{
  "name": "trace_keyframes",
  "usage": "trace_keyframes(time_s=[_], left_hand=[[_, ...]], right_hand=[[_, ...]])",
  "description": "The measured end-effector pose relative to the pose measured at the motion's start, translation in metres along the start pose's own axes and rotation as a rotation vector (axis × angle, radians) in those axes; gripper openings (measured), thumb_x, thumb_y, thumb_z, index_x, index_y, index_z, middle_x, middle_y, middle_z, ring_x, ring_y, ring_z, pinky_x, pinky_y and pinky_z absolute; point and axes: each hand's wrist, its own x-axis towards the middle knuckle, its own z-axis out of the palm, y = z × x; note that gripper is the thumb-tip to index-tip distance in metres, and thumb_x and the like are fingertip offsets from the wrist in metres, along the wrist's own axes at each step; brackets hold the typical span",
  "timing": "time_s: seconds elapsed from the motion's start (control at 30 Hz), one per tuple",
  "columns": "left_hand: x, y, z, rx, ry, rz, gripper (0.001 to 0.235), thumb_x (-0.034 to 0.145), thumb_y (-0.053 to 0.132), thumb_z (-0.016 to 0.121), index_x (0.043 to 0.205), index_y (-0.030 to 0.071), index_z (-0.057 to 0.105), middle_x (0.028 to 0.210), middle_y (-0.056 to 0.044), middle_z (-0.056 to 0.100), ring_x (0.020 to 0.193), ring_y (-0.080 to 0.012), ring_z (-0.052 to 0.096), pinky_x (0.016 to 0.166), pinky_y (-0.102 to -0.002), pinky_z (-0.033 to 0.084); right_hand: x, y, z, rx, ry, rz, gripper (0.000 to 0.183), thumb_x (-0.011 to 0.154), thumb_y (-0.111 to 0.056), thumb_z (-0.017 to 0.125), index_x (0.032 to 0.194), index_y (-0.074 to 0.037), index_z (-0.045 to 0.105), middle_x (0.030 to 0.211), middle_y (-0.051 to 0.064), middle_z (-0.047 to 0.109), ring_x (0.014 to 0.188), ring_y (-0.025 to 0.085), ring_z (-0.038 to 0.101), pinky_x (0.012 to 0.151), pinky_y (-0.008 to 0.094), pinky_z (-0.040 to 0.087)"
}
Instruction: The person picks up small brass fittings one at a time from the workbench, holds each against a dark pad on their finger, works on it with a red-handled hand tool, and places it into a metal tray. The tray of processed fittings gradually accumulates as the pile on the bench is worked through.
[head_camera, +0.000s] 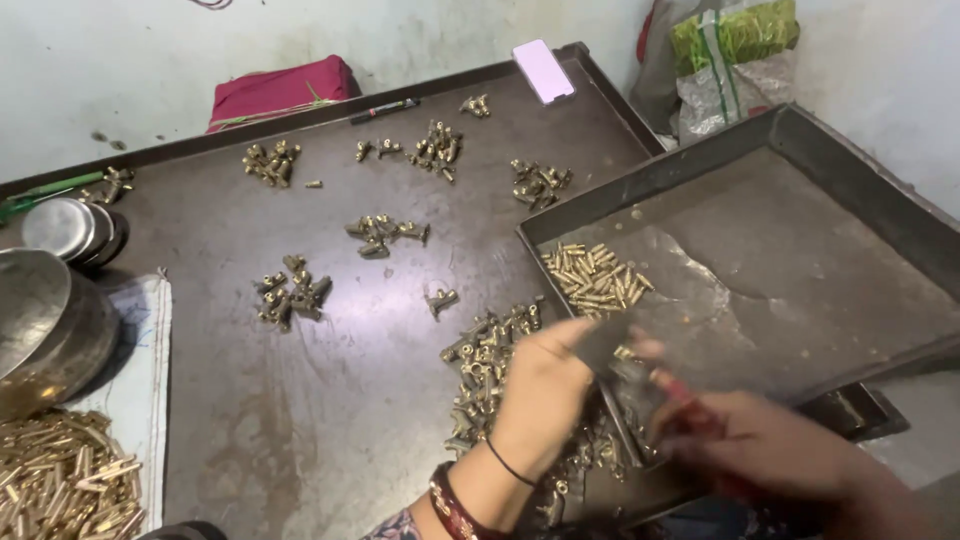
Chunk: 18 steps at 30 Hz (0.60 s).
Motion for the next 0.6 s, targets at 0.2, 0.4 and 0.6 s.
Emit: trace_keyframes(time_s=[0.2,0.4,0.6], left_hand=[[0.015,-0.047,-0.032,0.653,0.258,0.382,0.023,0.094,0.020,0.068,0.109,0.005,0.076,0.101,-0.007,0.079,0.089,-0.0125,0.074,0.080,-0.034,0.060],[0.011,-0.032,-0.055,1.107,0.303,0.385,0.024,0.093,0.027,0.068,0.103,0.009,0.082,0.091,-0.013,0.075,0.081,-0.0185,0.072,0.077,-0.034,0.056],[0.003,-0.026,-0.082,0.525,0.515,0.264,0.030,0.102,0.023,0.057,0.094,0.002,0.077,0.082,-0.005,0.077,0.075,-0.0087,0.066,0.070,-0.027,0.054]], right_hand=[[0.014,-0.009,-0.007,-0.190,0.563,0.280,0.024,0.090,-0.034,0.072,0.106,-0.016,0.074,0.069,0.006,0.069,0.064,0.017,0.063,0.063,0.036,0.055],[0.065,0.010,0.000,-0.815,0.357,0.262,0.028,0.080,-0.036,0.076,0.101,-0.018,0.073,0.085,0.010,0.075,0.079,0.030,0.072,0.076,0.041,0.056],[0.077,0.017,0.006,-0.856,0.202,0.357,0.023,0.083,-0.034,0.073,0.095,-0.014,0.075,0.096,0.013,0.075,0.093,0.032,0.070,0.083,0.043,0.055]])
